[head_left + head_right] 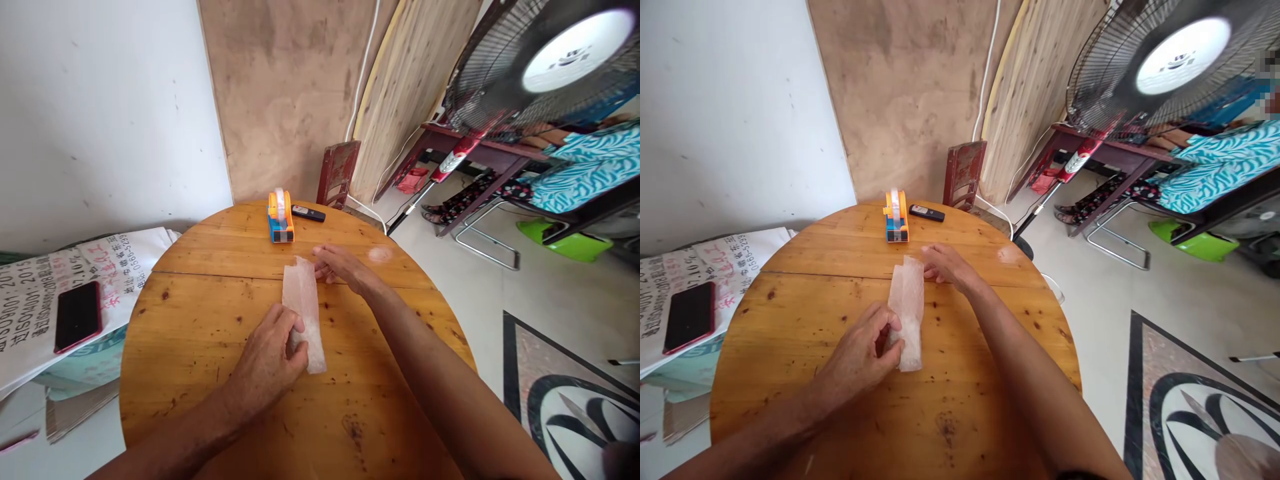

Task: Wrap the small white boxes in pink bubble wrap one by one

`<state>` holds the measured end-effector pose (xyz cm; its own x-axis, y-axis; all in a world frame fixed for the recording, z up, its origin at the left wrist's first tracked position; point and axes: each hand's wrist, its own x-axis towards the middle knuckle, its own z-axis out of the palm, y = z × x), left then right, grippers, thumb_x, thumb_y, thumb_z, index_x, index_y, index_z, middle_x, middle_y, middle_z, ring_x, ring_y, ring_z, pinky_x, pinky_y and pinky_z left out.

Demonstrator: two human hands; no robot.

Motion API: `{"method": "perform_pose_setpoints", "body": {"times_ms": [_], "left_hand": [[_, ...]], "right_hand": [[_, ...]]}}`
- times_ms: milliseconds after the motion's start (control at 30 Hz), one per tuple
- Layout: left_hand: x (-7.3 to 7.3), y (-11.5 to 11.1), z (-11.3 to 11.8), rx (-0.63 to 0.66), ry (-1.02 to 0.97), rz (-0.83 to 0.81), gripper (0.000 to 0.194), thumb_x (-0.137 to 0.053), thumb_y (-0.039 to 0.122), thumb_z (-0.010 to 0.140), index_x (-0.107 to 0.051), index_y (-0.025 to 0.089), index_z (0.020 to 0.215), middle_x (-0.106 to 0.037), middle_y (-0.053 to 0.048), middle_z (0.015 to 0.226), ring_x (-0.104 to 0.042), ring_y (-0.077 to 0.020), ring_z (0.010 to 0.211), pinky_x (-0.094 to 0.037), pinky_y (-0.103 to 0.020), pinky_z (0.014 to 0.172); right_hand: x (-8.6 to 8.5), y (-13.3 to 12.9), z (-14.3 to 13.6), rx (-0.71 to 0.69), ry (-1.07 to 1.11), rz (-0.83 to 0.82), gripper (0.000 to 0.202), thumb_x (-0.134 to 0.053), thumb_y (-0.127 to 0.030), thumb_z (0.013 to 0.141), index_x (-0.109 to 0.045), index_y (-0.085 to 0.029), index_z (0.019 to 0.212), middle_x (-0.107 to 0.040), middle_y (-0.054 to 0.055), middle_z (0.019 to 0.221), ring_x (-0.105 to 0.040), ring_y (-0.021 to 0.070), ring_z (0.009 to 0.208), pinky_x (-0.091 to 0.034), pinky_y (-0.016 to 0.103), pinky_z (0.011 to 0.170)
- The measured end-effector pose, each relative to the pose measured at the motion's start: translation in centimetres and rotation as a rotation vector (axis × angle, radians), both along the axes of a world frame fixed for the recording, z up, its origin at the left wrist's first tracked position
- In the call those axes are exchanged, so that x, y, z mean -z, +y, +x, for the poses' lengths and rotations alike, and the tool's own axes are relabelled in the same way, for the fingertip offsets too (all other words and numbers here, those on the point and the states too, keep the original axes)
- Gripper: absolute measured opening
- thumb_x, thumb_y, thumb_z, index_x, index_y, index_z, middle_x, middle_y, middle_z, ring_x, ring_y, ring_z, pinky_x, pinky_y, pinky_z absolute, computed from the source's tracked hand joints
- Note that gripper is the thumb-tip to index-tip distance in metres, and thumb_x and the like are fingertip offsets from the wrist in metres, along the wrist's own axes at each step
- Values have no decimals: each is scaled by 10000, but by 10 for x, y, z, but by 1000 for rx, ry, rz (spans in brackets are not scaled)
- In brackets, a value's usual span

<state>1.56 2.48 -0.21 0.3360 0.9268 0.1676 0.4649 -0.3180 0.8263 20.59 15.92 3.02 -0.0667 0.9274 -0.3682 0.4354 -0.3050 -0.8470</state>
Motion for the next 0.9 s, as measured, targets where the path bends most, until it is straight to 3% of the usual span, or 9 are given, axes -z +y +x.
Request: {"method": "perform_pose_setpoints", "body": {"times_ms": [100, 200, 333, 533, 767, 900], "left_hand": [[2, 0, 1, 4, 9, 20, 153, -494, 95, 761, -477, 214, 856, -493, 1, 859, -482, -134, 686, -385, -267, 640], [4, -1, 2, -1, 22, 35, 171, -492, 89, 765, -477, 219, 874, -511, -8, 888, -501, -145, 711, -391, -274, 647], [6, -2, 2, -17, 28, 56, 226, -499, 83, 760, -481, 224, 936, -530, -19, 922, -530, -164, 756, -411, -280, 657], [2, -2, 1, 0, 46, 71, 288, -493, 82, 768, -520, 222, 1018, -538, -35, 961, -555, -172, 777, -457, -298, 691], [4, 1, 1, 44, 66, 94, 502, -498, 102, 773, -538, 260, 1249, -545, -70, 1149, -592, -173, 840, -510, -306, 718], [4, 2, 1, 39, 52, 81, 473, -509, 114, 767, -581, 227, 1220, -577, -86, 1195, -614, -206, 952, -531, -321, 771]], "right_hand": [[-7, 16, -6, -132, -2, -98, 218, -579, -403, 879, -571, -185, 893, -630, 17, 658, -611, 127, 540, -395, 190, 432], [-13, 21, -8, -257, 43, -64, 231, -696, -367, 776, -587, -195, 884, -589, -28, 674, -545, 85, 524, -418, 185, 470], [-18, 18, -7, -252, 181, -24, 289, -690, -336, 768, -564, -214, 997, -572, -55, 689, -533, 79, 550, -452, 200, 537], [-24, 15, -5, -281, 303, -93, 245, -660, -379, 817, -542, -201, 939, -659, -1, 796, -608, 110, 630, -488, 229, 592], [-6, 19, 6, -386, 453, -199, 278, -724, -324, 755, -573, -189, 944, -634, -34, 752, -615, 93, 586, -516, 212, 556], [4, 22, 9, -466, 481, -219, 341, -751, -315, 733, -565, -184, 986, -641, -33, 730, -623, 96, 555, -530, 203, 497]]}}
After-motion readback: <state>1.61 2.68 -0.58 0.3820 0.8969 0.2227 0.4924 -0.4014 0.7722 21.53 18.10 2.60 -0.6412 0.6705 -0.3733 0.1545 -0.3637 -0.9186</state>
